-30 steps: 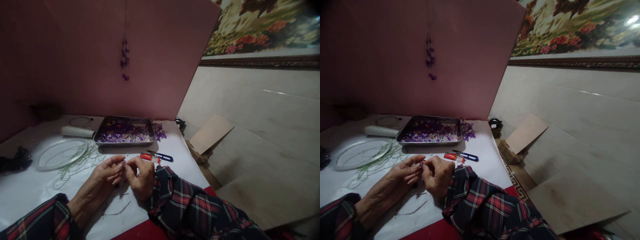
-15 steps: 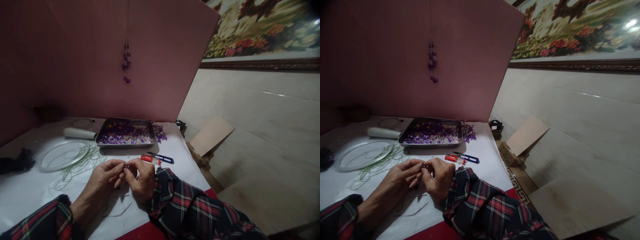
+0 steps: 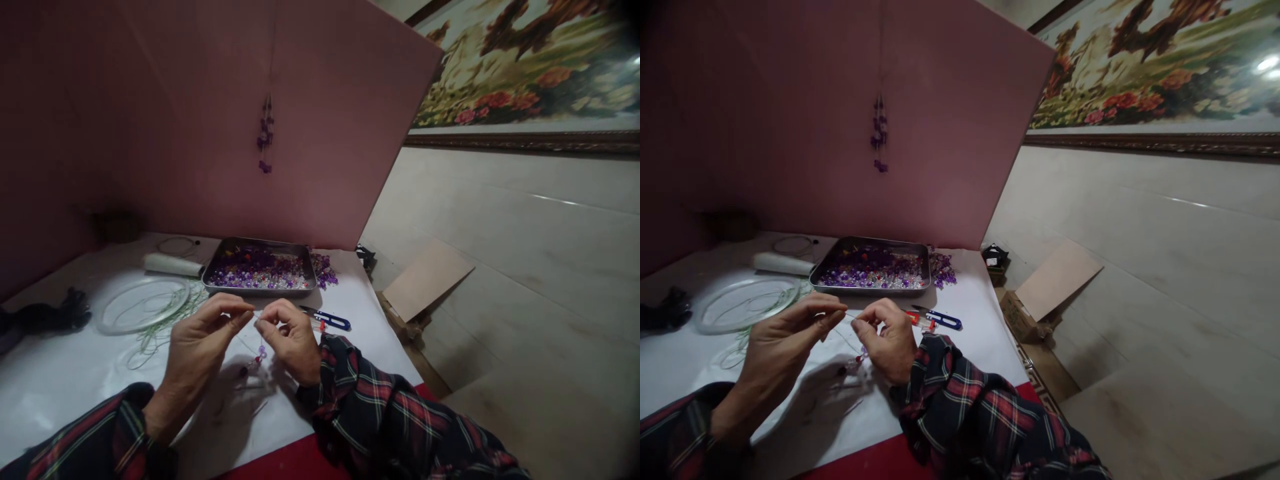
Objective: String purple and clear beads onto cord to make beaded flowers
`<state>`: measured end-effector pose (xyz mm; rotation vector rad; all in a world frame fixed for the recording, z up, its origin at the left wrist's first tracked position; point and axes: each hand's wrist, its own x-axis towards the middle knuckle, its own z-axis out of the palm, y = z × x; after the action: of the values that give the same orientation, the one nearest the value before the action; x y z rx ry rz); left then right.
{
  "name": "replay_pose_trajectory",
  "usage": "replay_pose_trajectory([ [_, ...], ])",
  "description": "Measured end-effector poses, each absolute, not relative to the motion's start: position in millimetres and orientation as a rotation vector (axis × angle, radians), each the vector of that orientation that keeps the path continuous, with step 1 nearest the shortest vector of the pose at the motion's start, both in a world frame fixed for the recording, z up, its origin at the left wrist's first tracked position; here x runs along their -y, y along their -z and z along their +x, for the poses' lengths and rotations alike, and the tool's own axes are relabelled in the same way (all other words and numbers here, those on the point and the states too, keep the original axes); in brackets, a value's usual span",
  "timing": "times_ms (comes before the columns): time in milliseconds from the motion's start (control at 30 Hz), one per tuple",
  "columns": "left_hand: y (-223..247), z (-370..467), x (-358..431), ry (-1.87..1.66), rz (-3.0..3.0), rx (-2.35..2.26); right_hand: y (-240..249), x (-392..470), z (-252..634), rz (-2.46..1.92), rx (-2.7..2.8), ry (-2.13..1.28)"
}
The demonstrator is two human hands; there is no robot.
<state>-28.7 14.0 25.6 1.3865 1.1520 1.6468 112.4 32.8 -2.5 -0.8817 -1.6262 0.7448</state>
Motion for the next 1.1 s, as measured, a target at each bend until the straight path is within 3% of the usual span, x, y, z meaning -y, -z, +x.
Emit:
replay_pose_trajectory([
  [167, -17.0, -32.1, -21.3, -1.432, 1.233, -1.134, 0.5, -30.1, 110.5, -0.826, 1.437, -1.13],
  [367, -9.8, -24.9, -19.7, -0.999, 1.139, -0.928, 6.0, -34.1, 110.9, -0.786, 1.21, -1.147],
  [700, -4.5, -25.7, -23.1, -1.074, 1.283, -1.132, 22.8, -53.0, 114.2, -0.784, 0.928, -1.185],
  [933, 0.7, -25.8, -25.2, -1.111, 1.284, -1.209, 29.8, -60.8, 120.0, -1.078, 1.06, -0.754],
  [1100, -2.1, -24.0, -21.7, -1.121, 1.271, -1.219, 22.0, -41.1, 119.5, -0.931, 1.476, -0.341],
])
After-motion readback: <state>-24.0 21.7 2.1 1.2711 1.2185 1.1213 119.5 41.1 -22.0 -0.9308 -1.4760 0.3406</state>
